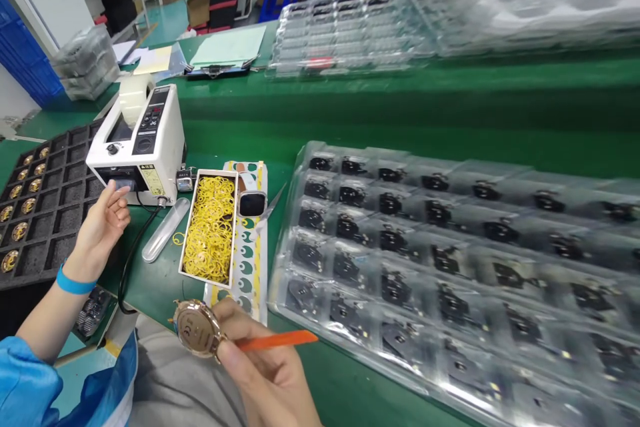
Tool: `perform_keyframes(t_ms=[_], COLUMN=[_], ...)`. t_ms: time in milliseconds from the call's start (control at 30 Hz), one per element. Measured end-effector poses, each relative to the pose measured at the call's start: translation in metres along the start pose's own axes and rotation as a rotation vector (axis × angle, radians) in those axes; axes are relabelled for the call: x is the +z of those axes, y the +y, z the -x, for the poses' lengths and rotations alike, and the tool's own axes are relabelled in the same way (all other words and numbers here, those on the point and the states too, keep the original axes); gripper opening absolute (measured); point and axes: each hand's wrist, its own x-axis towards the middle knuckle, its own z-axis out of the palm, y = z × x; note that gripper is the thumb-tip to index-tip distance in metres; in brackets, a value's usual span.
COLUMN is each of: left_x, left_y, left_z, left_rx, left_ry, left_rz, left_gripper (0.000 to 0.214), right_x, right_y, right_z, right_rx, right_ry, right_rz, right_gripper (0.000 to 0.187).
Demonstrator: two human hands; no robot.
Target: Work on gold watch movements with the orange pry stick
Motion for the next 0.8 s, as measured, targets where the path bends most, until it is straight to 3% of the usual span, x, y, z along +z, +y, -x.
perform_keyframes(t_ms=[100,233,367,433,567,700,800], left_x=[0.006,0.015,0.027,0.032,0.037,0.032,0.029], left_y=[0.003,0.018,0.044,0.055,0.062,0.045,0.025], left_z=[0.001,0.005,-0.008,-0.01,0.02,0.069,0.088], left_rx=[0.146,0.459,0.901,0.966,0.864,0.389,0.137], left_ry=[0.033,0.033,-0.216,-0.328,-0.438,-0.792,-0.92], left_rz=[-0.053,-0.172,-0.797,-1.021,-0.86,-0.716,-0.682], left_gripper=[0.033,0.021,0.014,0.013,0.018,0.024,0.024], right_x=[-0.003,-0.003,0.011,0.016,0.011,-0.002,-0.005], right_y=[0.0,-0.002,-0.01,-0.014,-0.016,-0.009,-0.004], right_z=[0.001,0.0,0.002,0.002,-0.002,-0.009,-0.012], right_rx=[-0.007,0.013,0.091,0.107,0.117,0.145,0.136], right_ry=[0.036,0.016,0.138,0.167,0.146,0.109,0.125], right_rz=[0.01,0.002,-0.044,-0.079,-0.118,-0.132,-0.133], right_gripper=[0.019,0.019,0.026,0.028,0.033,0.034,0.036])
